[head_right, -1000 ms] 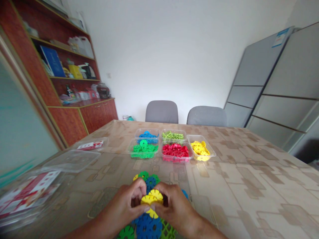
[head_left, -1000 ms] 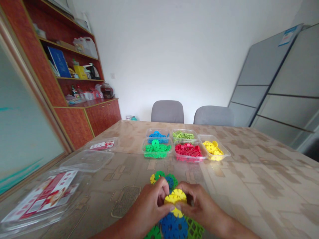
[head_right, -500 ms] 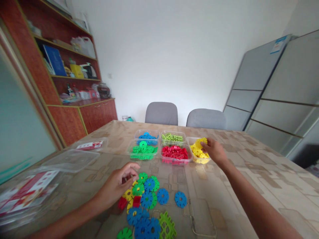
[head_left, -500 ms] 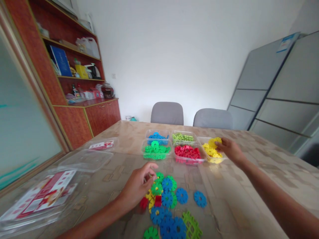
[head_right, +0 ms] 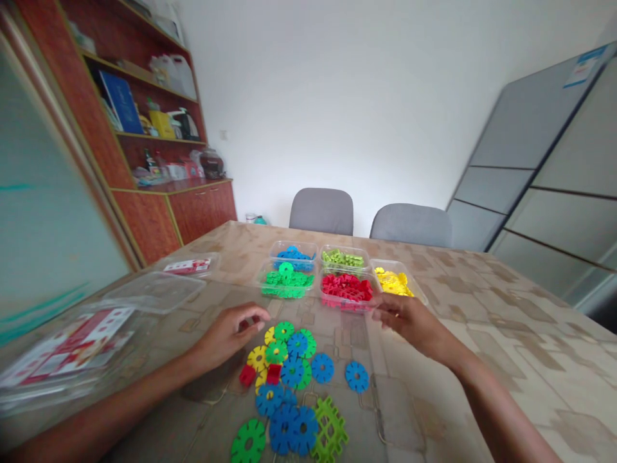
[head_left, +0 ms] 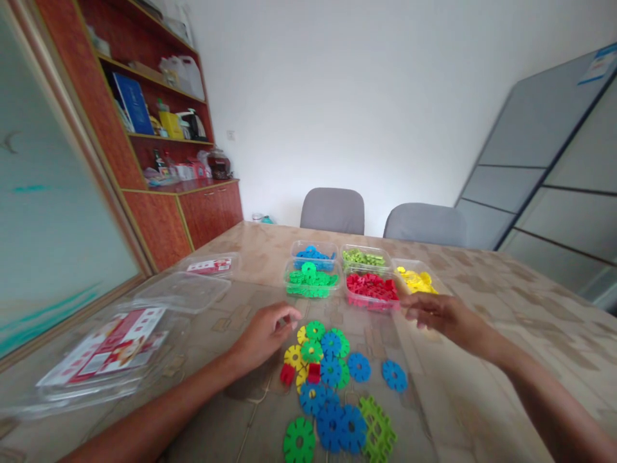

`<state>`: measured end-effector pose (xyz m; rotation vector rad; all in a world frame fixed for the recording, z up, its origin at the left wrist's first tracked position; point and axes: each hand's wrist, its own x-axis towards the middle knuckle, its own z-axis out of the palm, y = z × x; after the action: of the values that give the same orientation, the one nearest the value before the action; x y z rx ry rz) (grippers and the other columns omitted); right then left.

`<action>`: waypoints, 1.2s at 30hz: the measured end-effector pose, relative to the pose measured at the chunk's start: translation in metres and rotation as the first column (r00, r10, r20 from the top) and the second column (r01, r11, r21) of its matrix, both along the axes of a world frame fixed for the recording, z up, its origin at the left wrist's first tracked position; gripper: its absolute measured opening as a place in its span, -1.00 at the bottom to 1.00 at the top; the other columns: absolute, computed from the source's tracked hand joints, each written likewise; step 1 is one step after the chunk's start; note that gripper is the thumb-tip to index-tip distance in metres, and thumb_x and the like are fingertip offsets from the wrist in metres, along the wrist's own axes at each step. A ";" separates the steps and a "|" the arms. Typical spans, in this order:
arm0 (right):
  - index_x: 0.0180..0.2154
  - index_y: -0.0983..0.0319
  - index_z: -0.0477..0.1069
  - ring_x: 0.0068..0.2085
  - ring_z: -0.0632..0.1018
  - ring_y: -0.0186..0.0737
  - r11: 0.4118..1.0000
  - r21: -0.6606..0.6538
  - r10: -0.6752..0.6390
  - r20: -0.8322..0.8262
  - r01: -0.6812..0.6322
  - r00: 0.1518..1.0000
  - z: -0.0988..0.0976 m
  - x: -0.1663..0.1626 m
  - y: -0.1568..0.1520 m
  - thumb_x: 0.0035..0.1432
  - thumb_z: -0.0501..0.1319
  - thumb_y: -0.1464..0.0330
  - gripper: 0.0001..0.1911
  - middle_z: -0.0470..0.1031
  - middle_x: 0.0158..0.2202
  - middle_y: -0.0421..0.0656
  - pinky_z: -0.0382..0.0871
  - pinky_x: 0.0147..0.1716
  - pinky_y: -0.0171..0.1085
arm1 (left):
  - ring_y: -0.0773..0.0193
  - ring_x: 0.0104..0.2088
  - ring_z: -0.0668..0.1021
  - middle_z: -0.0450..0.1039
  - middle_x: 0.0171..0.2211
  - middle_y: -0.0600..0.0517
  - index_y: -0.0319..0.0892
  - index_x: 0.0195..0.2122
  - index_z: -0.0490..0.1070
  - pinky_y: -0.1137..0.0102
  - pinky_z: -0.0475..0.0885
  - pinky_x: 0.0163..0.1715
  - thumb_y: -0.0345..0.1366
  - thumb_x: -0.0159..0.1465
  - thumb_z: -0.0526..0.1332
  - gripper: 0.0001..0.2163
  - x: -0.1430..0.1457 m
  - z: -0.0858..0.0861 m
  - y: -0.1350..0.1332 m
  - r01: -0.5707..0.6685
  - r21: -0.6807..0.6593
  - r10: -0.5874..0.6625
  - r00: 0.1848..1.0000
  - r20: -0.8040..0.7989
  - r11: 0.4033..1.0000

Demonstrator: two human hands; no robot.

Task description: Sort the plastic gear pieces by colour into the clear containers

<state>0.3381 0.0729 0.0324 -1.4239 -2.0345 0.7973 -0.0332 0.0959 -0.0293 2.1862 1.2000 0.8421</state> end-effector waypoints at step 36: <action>-0.25 0.25 0.37 -0.31 0.39 -0.24 0.973 -0.025 0.231 0.091 -0.230 0.969 -0.057 -0.080 -0.024 0.01 0.35 0.42 -0.76 0.37 -0.33 -0.22 0.21 -0.36 -0.32 | 0.01 0.07 0.38 0.36 0.08 -0.08 -0.15 -0.07 0.43 0.17 0.16 0.14 0.00 0.22 0.30 -0.62 0.029 0.025 -0.063 0.511 0.082 -0.457 0.821 -0.343 0.856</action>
<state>0.2582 0.0490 -0.0242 -1.2677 -2.3005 0.8557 -0.0042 0.0325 -0.0040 2.6740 0.6442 0.3987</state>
